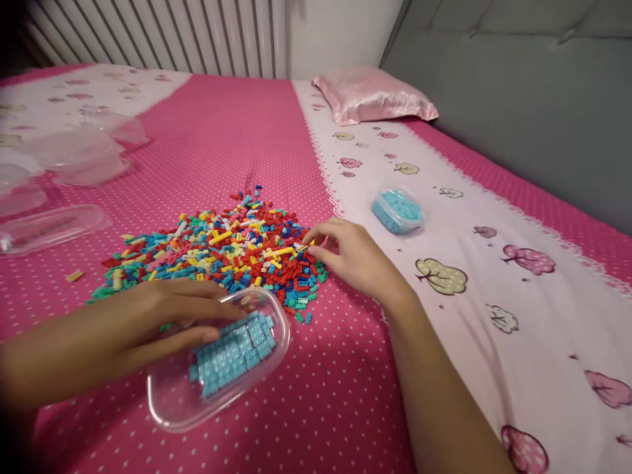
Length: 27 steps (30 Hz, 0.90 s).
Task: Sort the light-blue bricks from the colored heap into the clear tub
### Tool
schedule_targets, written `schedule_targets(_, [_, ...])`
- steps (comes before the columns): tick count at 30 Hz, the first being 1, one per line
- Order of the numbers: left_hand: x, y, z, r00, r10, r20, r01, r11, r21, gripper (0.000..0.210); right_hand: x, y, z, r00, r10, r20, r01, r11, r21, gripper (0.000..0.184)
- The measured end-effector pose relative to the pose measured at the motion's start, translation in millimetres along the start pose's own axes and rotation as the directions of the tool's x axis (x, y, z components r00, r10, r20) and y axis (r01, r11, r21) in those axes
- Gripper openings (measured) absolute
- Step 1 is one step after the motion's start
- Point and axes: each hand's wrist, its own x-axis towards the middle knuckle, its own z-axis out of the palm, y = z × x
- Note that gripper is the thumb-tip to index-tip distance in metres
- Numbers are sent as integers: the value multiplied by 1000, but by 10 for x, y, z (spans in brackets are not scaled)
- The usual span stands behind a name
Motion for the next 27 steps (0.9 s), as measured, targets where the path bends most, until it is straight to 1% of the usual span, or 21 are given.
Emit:
schedule_targets(2, [1, 10, 6, 1000, 4, 5, -4, 999, -54, 30, -15, 8, 29, 997, -4, 77, 4, 1000, 1, 15])
schedule_targets(4, [13, 20, 23, 1000, 13, 2, -13, 997, -72, 30, -14, 27, 78, 994, -10, 106, 12, 1000, -13, 17])
schedule_targets(5, [25, 25, 40, 1000, 26, -5, -26, 997, -74, 30, -4, 46, 113, 995, -11, 96, 13, 1000, -25, 16])
schedule_targets(7, [60, 35, 91, 997, 77, -32, -79, 993, -83, 29, 34, 98, 211, 999, -12, 41, 14, 999, -51, 17])
schedule_targets(10, [109, 49, 161, 987, 146, -71, -153, 982, -112, 27, 101, 175, 396, 999, -38, -25, 37, 997, -68, 28])
schedule_targets(12, [117, 43, 157, 986, 161, -51, -166, 978, -123, 27, 129, 206, 500, 998, -67, -18, 65, 995, -73, 31])
schedule_targets(14, [101, 8, 99, 987, 158, -36, -162, 978, -131, 28, 141, 224, 561, 996, -91, -2, 90, 993, -77, 27])
schedule_targets(16, [75, -68, 15, 985, 153, -83, -164, 976, -143, 28, 147, 234, 579, 995, -103, -2, 103, 991, -82, 20])
schedule_targets(18, [62, -183, -51, 967, 131, -217, -164, 977, -138, 27, 153, 237, 572, 994, -106, -16, 104, 991, -88, 14])
schedule_targets(19, [64, -250, -65, 948, 101, -302, -141, 984, -113, 28, 156, 234, 566, 994, -106, -23, 103, 991, -90, 14])
schedule_targets(20, [73, -319, -66, 918, 59, -392, -94, 993, -70, 28, 159, 229, 562, 994, -106, -27, 103, 990, -91, 16])
schedule_targets(21, [87, -386, -53, 885, 20, -465, -31, 999, -16, 30, 162, 222, 559, 994, -106, -29, 103, 991, -89, 18])
schedule_targets(22, [105, -449, -31, 858, -8, -514, 35, 998, 42, 30, 163, 212, 557, 994, -106, -30, 103, 991, -84, 20])
schedule_targets(23, [125, -504, -3, 841, -25, -540, 90, 992, 93, 30, 162, 200, 557, 994, -105, -31, 102, 992, -75, 21])
schedule_targets(24, [143, -548, 26, 838, -40, -544, 131, 983, 130, 30, 161, 186, 558, 994, -103, -35, 101, 993, -62, 22])
schedule_targets(27, [183, -589, 96, 845, -80, -528, 190, 969, 157, 26, 157, 136, 557, 994, -94, -62, 94, 996, 0, 25])
